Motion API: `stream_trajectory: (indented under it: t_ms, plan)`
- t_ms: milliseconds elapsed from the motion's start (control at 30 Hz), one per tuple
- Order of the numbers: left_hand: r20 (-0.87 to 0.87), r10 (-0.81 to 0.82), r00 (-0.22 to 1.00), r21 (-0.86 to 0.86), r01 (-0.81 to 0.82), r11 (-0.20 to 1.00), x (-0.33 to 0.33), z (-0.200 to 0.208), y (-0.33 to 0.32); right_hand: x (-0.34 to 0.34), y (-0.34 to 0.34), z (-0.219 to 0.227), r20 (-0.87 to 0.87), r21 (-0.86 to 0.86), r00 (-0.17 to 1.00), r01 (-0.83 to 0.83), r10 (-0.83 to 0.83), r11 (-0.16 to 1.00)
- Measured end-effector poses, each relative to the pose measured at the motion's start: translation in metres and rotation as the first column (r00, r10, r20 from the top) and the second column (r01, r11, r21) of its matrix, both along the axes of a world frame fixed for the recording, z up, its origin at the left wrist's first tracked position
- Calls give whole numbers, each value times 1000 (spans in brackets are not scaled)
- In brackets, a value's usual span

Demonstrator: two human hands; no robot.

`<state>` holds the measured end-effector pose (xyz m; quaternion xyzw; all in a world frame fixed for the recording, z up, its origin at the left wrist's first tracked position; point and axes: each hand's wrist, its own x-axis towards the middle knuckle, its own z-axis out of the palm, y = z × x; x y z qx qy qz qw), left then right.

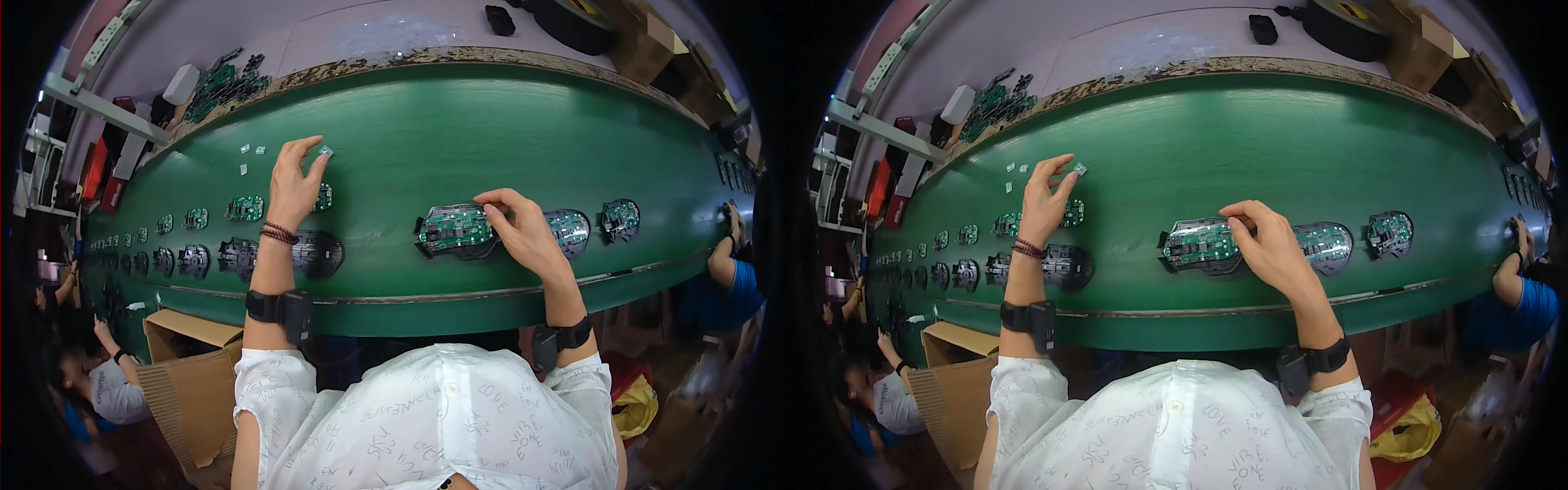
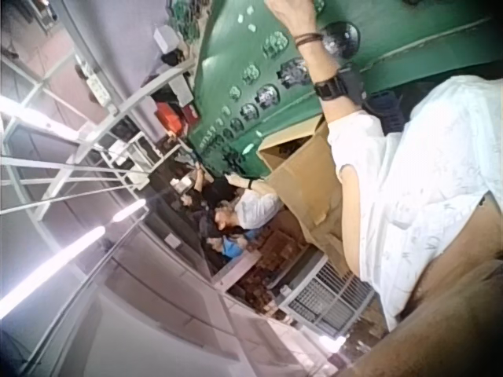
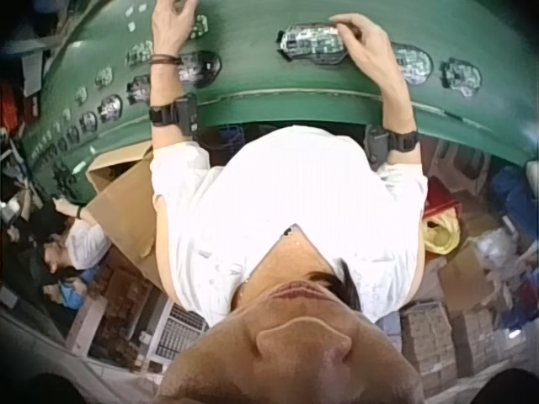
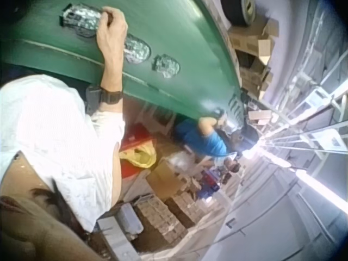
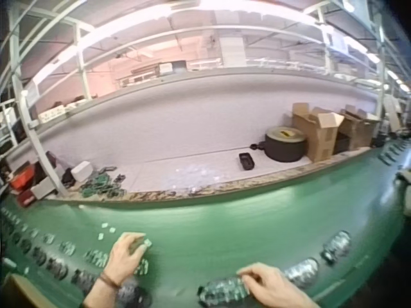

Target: The person is assembling small electronic components on a green conveyor belt in an electronics factory.

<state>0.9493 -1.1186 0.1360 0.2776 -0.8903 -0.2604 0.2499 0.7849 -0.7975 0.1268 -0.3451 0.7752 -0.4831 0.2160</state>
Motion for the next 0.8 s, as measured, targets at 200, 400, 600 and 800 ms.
stream_trajectory:
  t_ms: [200, 400, 600, 800]
  plan:
    - [-29, -529, 848, 130, 528, 839, -6, 1, 89, 4, 5, 22, -80, -50, 983, -167, 163, 985]
    - [-253, -499, 829, 202, 549, 811, 11, 7, 142, 28, 15, 38, -359, -199, 917, -259, 176, 945]
    - [-287, -650, 704, -408, 524, 748, 18, 15, 141, 33, 20, 38, -536, -262, 831, -332, 150, 906]
    - [-285, -665, 690, -495, 488, 719, 29, 15, 137, 36, 14, 42, -584, -218, 782, -410, 218, 886]
